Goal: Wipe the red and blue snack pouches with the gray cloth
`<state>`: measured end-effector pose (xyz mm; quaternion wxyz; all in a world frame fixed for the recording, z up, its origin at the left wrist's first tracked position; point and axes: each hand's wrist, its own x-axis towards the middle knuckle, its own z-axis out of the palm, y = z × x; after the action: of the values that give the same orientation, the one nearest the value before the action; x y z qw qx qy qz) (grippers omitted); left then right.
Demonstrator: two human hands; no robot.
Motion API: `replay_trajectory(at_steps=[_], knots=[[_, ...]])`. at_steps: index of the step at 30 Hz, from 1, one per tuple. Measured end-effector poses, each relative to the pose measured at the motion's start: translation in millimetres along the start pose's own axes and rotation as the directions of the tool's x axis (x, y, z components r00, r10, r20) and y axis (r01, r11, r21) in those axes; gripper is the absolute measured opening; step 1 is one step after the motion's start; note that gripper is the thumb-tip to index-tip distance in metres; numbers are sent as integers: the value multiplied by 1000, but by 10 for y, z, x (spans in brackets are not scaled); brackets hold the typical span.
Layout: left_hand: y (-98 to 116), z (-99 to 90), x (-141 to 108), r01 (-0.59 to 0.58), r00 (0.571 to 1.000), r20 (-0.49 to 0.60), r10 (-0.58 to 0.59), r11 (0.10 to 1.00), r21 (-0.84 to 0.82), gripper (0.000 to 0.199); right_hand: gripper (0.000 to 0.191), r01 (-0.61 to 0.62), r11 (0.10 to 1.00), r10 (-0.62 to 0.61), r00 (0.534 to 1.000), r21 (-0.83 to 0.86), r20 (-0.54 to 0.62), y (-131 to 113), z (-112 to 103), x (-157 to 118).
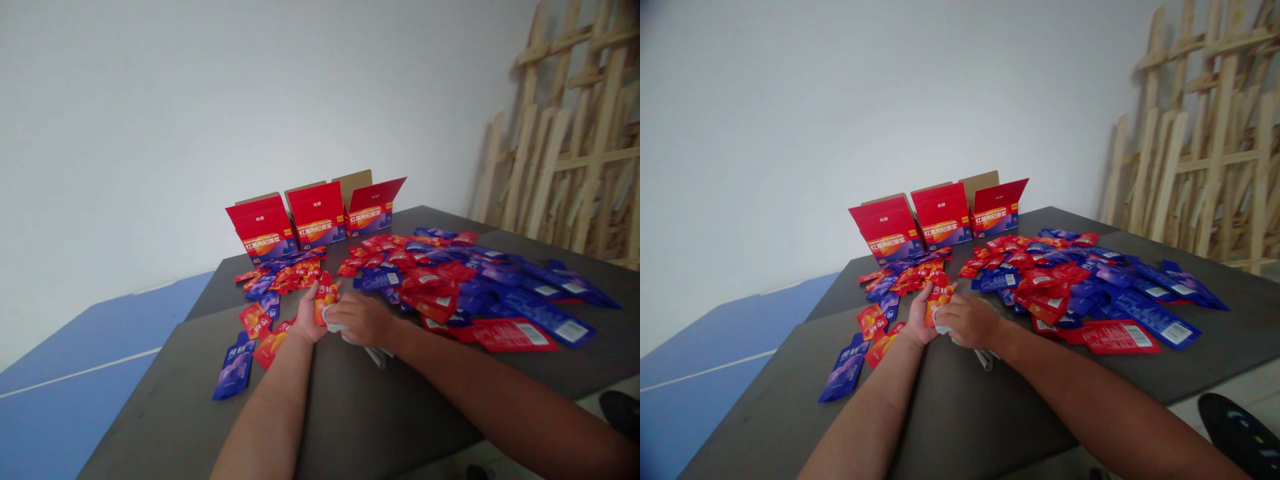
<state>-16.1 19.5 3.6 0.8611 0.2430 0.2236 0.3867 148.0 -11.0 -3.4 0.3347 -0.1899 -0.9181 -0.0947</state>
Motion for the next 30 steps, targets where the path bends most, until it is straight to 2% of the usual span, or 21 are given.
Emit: replay_trajectory(at_steps=[2, 4, 10, 15, 19, 21, 25, 27, 30], knots=[[-11, -2, 3, 18, 1000, -17, -18, 1000, 16, 49, 25, 55, 998, -54, 997, -8, 50, -80, 35, 39], [-32, 6, 3, 33, 999, -27, -32, 999, 22, 48, 24, 39, 999, -39, 998, -13, 43, -102, 52, 62], [-105, 68, -1, 99, 994, 48, -98, 995, -21, 47, 32, -189, 982, 188, 979, -4, -77, -7, 28, 62], [-144, 90, 4, 53, 999, 9, -54, 994, 92, 44, 34, -367, 930, 366, 915, 27, -168, 95, 24, 27], [-155, 68, -10, 25, 998, -61, -15, 985, 171, 24, 34, -485, 874, 476, 851, 18, -223, 222, 34, -32], [-150, 65, -27, 52, 996, -86, -37, 982, 183, 18, 34, -539, 842, 524, 818, 0, -238, 298, 31, -64], [-111, 78, -42, 102, 988, -131, -81, 982, 159, 25, 33, -615, 788, 588, 764, -22, -267, 409, -1, -108], [-82, 77, -28, 55, 991, -125, -41, 992, 117, 26, 33, -580, 814, 552, 784, -18, -283, 394, -20, -105], [-50, 63, 1, -27, 992, -123, 31, 999, 38, 26, 34, -379, 925, 367, 897, -1, -245, 248, -27, -61]])
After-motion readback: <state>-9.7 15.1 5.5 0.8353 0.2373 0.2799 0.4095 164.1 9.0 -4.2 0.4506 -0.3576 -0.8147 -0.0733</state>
